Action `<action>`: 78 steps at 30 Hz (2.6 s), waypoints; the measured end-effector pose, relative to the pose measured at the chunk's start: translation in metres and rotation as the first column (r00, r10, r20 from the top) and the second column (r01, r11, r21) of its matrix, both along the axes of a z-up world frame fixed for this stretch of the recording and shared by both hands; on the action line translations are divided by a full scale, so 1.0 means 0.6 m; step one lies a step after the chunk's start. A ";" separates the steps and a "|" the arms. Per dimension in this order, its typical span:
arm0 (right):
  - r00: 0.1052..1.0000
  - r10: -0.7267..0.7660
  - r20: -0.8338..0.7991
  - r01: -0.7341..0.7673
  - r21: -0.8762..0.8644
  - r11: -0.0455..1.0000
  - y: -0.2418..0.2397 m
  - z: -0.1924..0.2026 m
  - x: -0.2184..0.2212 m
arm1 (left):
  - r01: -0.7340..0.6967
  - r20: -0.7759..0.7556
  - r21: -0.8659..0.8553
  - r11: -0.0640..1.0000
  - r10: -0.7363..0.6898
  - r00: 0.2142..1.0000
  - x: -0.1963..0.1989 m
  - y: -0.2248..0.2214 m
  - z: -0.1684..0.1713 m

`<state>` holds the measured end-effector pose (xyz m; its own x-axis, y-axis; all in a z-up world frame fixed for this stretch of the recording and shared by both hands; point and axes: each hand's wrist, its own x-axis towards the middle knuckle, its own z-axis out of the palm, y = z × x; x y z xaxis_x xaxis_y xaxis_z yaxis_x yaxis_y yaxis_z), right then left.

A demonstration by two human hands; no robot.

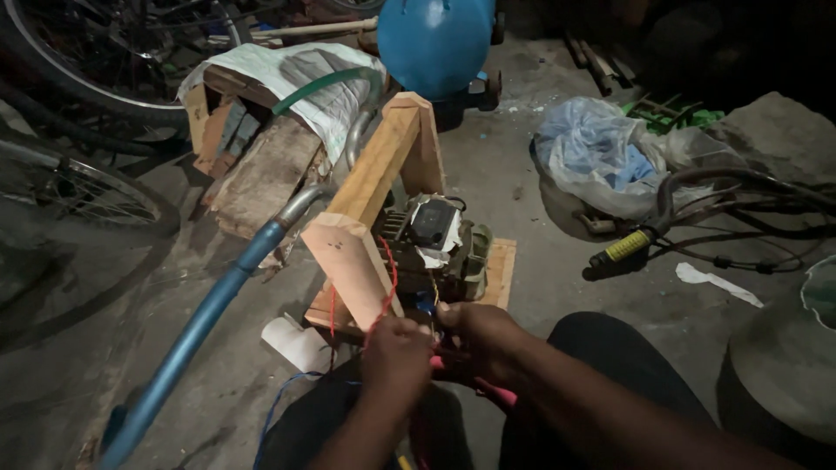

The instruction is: The person connects wires to a motor mounted on a wooden frame, twisting the ends together and applying blue tape. They also handle a red hose and a yellow wire while working on the machine's electrical components.

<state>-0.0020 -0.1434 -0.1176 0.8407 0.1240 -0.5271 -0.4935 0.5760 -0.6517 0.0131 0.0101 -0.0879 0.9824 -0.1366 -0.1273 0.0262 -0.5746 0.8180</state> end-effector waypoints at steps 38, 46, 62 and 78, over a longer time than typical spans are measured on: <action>0.566 0.575 0.591 0.396 -0.806 0.440 -0.040 0.083 -0.032 | 0.131 0.113 0.058 0.990 -0.137 0.984 -0.014 -0.002 0.060; 0.631 0.622 0.464 0.391 -0.882 0.262 -0.053 0.059 -0.024 | 0.231 0.061 0.236 0.944 -0.251 0.966 -0.012 0.016 0.078; 0.996 -0.049 0.074 0.063 -0.201 0.978 -0.049 0.057 -0.044 | 0.182 -0.289 -0.227 0.957 -0.244 0.926 -0.003 0.026 -0.027; 0.985 -0.086 0.151 0.084 0.016 0.996 -0.052 -0.016 -0.038 | -0.169 -0.639 -0.529 0.831 -0.260 0.724 -0.031 0.001 0.025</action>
